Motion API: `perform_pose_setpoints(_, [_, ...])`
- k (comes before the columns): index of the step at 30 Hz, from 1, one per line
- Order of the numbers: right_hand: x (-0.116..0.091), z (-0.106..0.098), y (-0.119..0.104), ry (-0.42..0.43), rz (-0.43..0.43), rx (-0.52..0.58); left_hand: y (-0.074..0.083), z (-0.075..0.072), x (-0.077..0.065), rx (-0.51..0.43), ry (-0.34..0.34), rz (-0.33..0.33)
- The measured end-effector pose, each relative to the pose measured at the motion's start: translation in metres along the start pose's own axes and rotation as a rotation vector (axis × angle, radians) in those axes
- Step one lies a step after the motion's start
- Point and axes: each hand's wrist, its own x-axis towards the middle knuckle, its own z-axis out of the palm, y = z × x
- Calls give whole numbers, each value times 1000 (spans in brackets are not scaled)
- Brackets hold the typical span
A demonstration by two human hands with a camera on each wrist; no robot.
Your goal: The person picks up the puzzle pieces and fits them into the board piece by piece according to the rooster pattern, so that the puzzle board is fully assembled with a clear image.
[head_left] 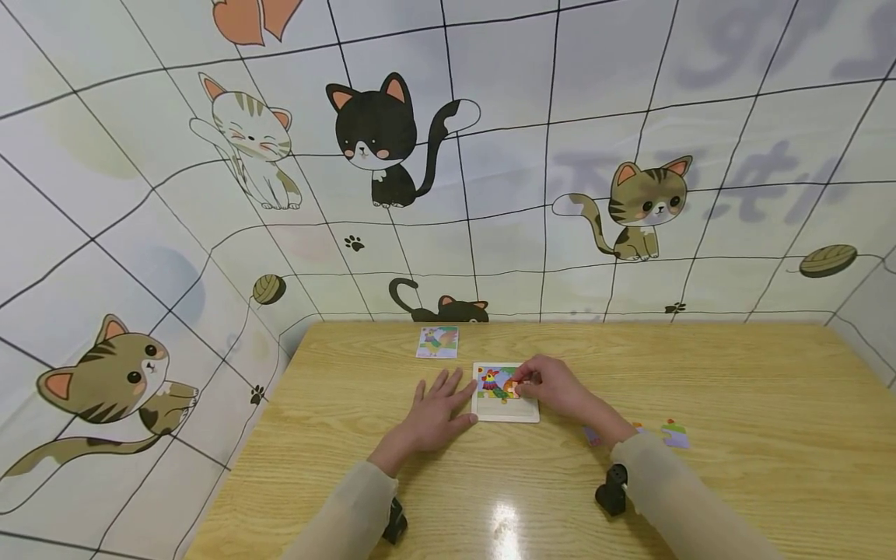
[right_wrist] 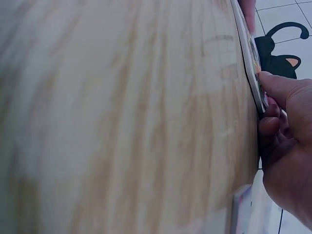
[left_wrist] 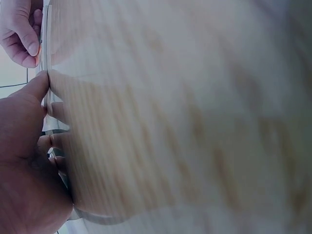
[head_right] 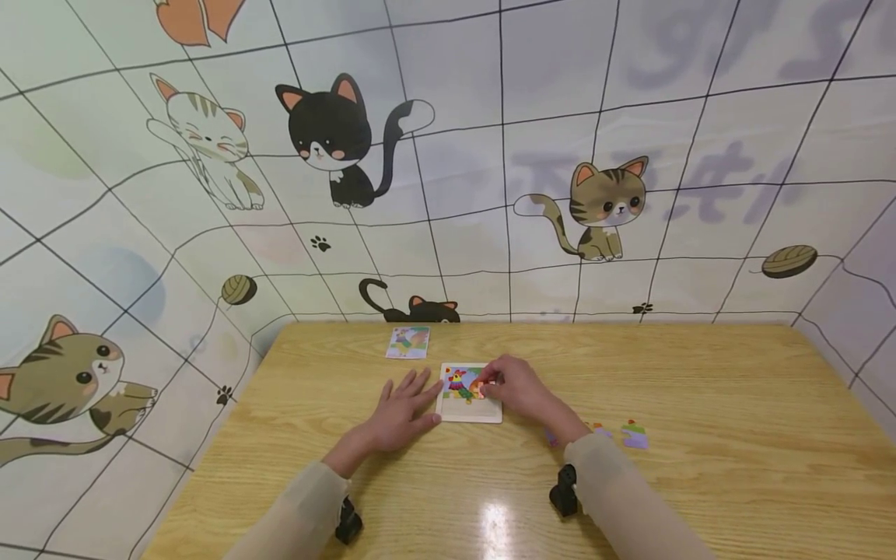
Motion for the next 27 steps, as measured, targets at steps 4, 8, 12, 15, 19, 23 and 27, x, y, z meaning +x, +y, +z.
perform_pose_setpoints(4, [1, 2, 0, 3, -3, -33, 0, 0, 0, 10, -11, -20])
perform_pose_setpoints(8, [0, 1, 0, 8, 2, -37, 1, 0, -1, 18, -15, -26])
perform_pose_setpoints(12, [-1, 0, 0, 10, 10, -29, 2, -1, -1, 13, -12, -20])
perform_pose_setpoints(15, [-2, -2, 1, 20, 50, -1, 1, 0, 0, 11, -16, -22])
perform_pose_setpoints(19, [-4, -5, 2, 40, 99, 46, 1, 0, -1, 12, -16, -19])
perform_pose_setpoints(23, [-4, -7, 3, 40, 82, 44, 3, -1, -1, 14, -14, -16])
perform_pose_setpoints(27, [-3, -7, 2, 39, 63, 25, 3, -1, -1, 11, -13, -17])
